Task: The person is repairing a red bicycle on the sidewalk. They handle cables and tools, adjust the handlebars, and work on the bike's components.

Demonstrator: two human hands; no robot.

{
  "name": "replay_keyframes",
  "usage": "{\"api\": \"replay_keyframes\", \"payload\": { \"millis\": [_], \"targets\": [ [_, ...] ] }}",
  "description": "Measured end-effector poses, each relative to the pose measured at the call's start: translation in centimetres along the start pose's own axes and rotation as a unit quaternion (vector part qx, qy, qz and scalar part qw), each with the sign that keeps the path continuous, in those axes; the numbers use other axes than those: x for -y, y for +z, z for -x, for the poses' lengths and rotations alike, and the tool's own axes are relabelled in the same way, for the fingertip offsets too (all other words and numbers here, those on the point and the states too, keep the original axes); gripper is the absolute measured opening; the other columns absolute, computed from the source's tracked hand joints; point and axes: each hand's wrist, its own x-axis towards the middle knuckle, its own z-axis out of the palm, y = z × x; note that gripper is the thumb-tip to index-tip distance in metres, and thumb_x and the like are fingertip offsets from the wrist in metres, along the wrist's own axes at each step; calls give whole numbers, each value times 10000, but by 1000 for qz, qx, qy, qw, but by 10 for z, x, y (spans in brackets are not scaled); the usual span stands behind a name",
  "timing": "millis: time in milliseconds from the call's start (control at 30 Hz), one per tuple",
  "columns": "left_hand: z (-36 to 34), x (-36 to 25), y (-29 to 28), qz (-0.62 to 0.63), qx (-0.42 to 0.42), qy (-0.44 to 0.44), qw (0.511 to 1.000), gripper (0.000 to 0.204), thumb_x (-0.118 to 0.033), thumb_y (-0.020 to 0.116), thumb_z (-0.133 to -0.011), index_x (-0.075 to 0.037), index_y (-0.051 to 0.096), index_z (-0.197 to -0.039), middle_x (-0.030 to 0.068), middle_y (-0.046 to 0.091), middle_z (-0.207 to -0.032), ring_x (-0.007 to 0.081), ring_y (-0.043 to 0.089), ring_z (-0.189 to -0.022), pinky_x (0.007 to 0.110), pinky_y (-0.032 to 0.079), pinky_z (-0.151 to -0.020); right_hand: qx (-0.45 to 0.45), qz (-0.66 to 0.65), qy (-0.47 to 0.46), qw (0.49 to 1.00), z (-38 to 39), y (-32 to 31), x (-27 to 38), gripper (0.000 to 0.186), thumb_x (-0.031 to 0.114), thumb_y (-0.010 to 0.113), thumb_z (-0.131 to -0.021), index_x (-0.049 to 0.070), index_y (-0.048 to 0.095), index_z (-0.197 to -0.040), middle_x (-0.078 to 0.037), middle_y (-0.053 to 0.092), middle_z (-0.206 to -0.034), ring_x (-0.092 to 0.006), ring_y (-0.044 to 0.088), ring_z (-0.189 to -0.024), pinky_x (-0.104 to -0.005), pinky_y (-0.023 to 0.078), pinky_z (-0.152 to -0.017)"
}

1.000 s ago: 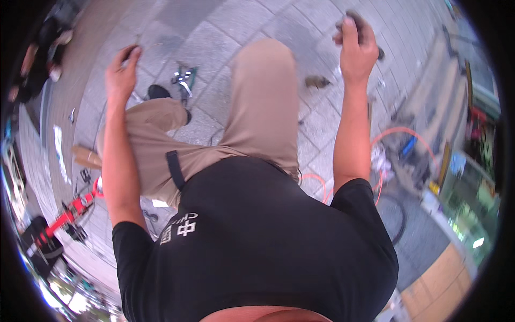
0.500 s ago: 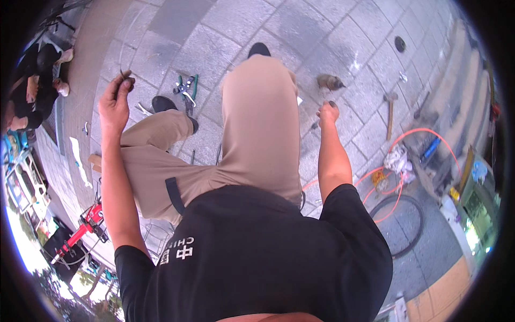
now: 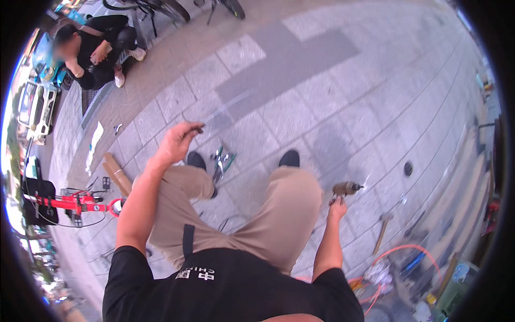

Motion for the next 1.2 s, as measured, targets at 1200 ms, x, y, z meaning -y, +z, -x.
{"api": "replay_keyframes", "payload": {
  "millis": [1200],
  "targets": [
    [-15,20,-56,68,-231,77,968,205,-166,684,-984,-84,787,-1142,114,684,-1019,350,684,-955,460,537,-833,346,147,-440,815,271,110,544,329,269,602,-1100,-8,694,-949,7,615,-810,-71,503,-791,-254,445,-704]
  ]
}}
